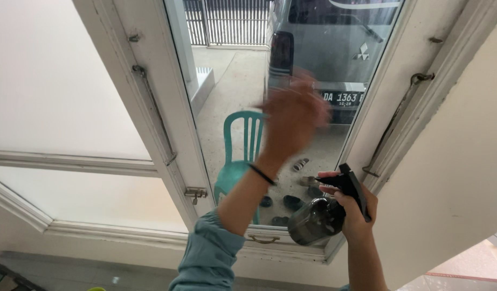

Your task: The person cleans a glass door by spraying liquid from a bottle and wiping the surface with a cloth.

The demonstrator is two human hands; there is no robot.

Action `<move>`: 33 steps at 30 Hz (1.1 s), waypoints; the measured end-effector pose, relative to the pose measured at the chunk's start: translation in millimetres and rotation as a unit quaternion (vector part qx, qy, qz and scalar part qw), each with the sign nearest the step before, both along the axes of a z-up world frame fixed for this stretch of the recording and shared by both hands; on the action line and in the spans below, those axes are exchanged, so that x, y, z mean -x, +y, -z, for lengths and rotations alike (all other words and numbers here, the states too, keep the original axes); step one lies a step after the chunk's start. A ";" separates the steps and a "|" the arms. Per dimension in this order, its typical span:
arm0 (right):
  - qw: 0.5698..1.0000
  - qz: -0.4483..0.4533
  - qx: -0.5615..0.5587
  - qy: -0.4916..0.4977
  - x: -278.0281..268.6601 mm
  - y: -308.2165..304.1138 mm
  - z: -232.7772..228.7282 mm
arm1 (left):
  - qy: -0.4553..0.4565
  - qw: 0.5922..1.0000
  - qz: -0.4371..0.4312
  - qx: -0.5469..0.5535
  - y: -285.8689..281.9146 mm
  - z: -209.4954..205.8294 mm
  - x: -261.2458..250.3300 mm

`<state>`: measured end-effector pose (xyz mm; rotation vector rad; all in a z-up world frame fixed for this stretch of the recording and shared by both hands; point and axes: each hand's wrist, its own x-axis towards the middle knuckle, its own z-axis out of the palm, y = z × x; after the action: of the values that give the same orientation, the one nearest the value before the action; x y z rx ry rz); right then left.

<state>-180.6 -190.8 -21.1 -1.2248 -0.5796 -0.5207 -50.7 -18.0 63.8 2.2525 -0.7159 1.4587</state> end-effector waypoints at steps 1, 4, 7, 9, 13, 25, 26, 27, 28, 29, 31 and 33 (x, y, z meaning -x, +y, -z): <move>1.000 -0.006 -0.008 0.005 2.3 0.1 2.2 | -0.142 0.982 0.032 -0.117 -15.7 5.0 11.7; 1.000 -0.019 -0.018 0.004 7.4 -5.9 2.0 | -0.175 0.977 0.080 -0.096 -22.1 -8.4 20.7; 1.000 -0.017 0.002 0.011 10.1 -15.5 5.9 | -0.166 0.971 -0.147 -0.087 29.6 -45.8 -10.8; 1.000 0.000 0.011 0.018 8.5 -16.2 8.4 | -0.162 0.933 -0.314 0.073 87.4 -77.9 -28.2; 1.000 0.014 0.025 -0.004 2.2 -7.5 5.7 | -0.272 0.857 -0.384 0.211 91.2 -79.8 -29.8; 0.999 0.034 0.013 -0.029 5.7 -8.7 4.1 | 0.122 0.939 -0.309 0.086 32.8 -113.3 -1.7; 0.999 0.038 0.016 -0.028 4.4 -8.0 3.5 | 0.099 0.875 -0.455 0.134 39.2 -127.7 7.3; 0.999 0.042 0.018 -0.027 3.5 -7.9 2.5 | 0.117 0.889 -0.430 0.106 31.9 -136.1 16.3; 0.998 0.044 0.018 -0.027 3.1 -8.2 1.3 | 0.137 0.901 -0.405 0.079 19.4 -141.2 23.8; 0.998 0.046 0.017 -0.028 2.1 -8.4 0.1 | 0.156 0.911 -0.379 0.052 6.4 -144.4 29.1; 0.998 0.048 0.013 -0.027 -0.3 -11.7 -1.9 | 0.077 0.946 -0.310 0.049 -20.5 -161.3 23.9; 0.999 0.045 0.006 -0.018 -1.3 -16.2 -0.8 | 0.031 0.968 -0.245 0.040 -47.2 -177.1 9.8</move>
<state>-179.3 -207.0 -20.3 -1.2592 -0.5594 -0.6166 -60.5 -65.2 240.9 2.5091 -0.0716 1.5771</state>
